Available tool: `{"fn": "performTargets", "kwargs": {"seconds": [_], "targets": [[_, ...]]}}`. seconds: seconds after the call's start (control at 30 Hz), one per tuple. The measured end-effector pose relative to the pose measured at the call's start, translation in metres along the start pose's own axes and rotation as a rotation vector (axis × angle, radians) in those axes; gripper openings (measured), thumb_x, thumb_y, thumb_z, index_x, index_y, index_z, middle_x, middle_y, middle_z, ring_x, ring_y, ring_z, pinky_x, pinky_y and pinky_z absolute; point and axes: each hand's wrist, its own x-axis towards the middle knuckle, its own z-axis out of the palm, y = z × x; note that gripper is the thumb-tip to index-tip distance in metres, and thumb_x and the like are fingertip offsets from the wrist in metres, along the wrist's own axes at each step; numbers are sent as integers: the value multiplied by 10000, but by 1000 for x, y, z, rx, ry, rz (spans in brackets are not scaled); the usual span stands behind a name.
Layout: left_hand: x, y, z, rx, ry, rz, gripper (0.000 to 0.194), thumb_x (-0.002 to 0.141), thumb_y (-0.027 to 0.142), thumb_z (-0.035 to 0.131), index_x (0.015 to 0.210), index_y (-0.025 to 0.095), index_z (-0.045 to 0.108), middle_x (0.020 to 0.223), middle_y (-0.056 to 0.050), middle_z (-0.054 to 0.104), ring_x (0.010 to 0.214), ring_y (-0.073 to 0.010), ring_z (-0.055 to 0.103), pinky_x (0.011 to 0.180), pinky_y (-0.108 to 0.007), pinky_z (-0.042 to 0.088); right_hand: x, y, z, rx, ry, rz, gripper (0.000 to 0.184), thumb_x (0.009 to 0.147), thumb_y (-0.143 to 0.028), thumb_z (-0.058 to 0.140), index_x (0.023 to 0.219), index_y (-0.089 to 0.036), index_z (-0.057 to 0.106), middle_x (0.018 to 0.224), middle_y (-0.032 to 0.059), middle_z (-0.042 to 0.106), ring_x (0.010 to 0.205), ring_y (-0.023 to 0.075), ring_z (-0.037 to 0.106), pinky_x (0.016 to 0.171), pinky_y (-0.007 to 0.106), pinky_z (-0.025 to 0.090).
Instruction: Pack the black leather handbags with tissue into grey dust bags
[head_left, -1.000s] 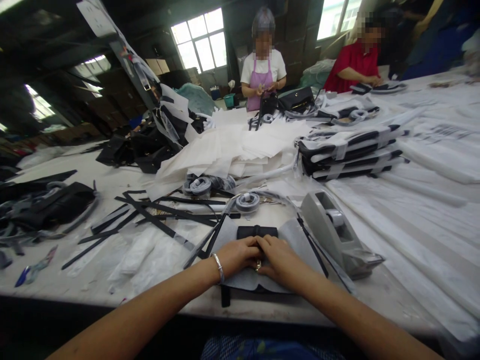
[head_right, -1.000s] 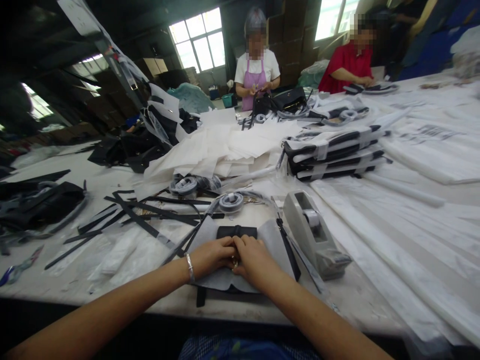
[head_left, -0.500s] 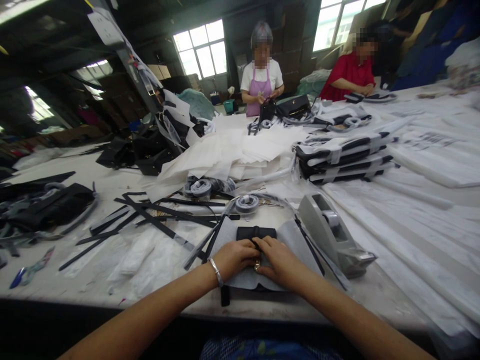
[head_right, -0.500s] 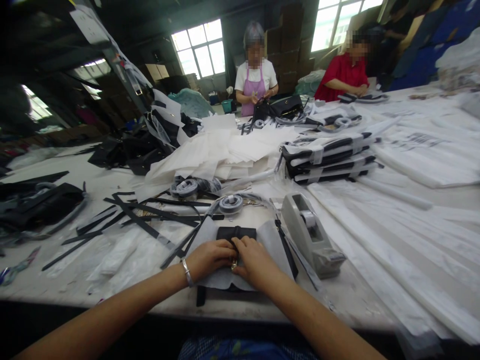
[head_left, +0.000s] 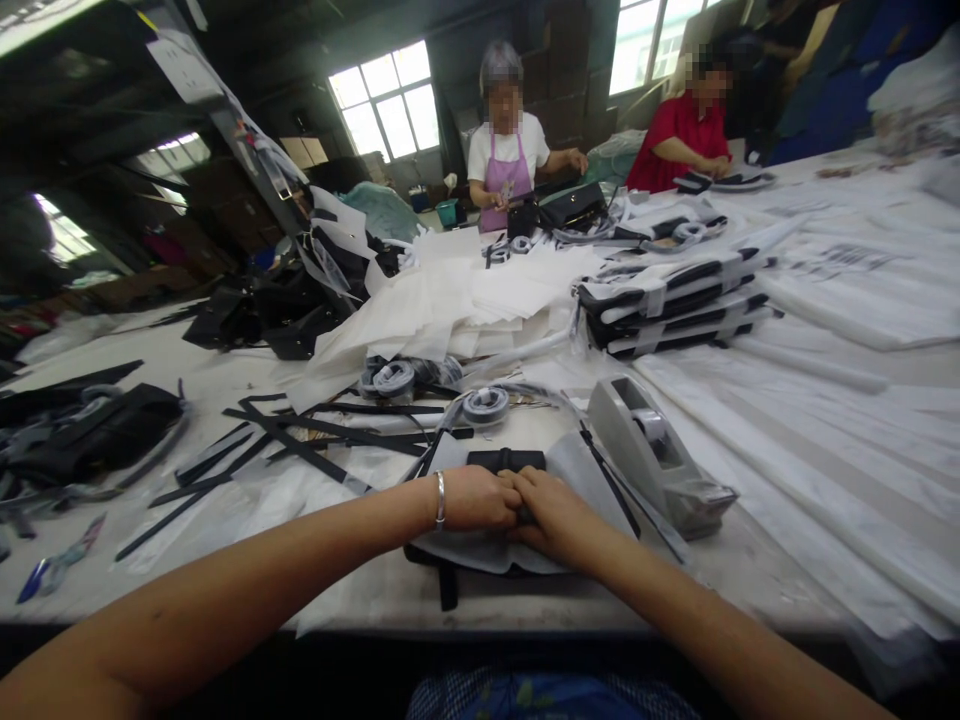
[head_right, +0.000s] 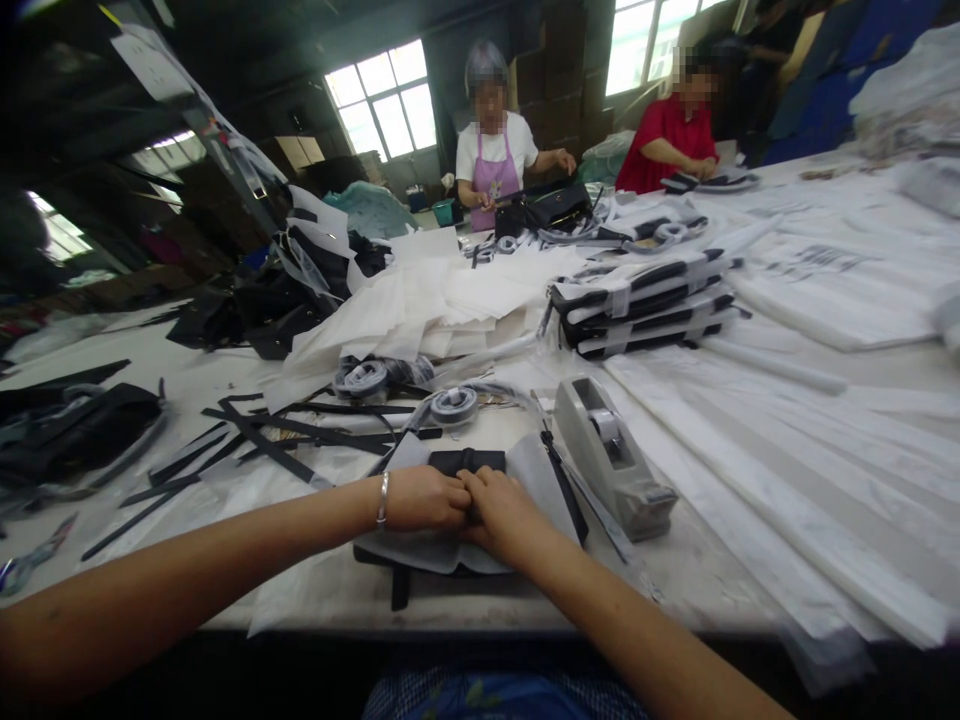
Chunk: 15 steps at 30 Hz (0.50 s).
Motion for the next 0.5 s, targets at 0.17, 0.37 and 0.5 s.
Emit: {"fn": "performTargets", "kwargs": {"seconds": [0.17, 0.37, 0.5], "targets": [[1, -2, 0, 94, -11, 31, 134, 854, 131, 646, 730, 181, 650, 811, -27, 647, 747, -174, 598, 568, -248, 481, 1, -1, -2, 18, -2, 6, 673, 772, -247, 746, 1379, -144, 475, 1220, 143, 586, 1106, 285, 548, 926, 368, 421], [6, 3, 3, 141, 29, 93, 158, 879, 219, 646, 723, 193, 646, 812, -38, 645, 812, -198, 587, 550, -275, 467, 5, 4, 5, 19, 3, 1, 725, 737, -222, 738, 1394, -100, 459, 1204, 159, 590, 1058, 283, 564, 913, 364, 430], [6, 13, 6, 168, 79, 101, 152, 880, 187, 635, 729, 195, 646, 803, -43, 639, 812, -197, 574, 593, -304, 467, 7, 7, 10, 2, 11, -7, 680, 759, -182, 656, 1403, -99, 452, 1206, 165, 586, 1054, 280, 557, 922, 376, 420]]}}
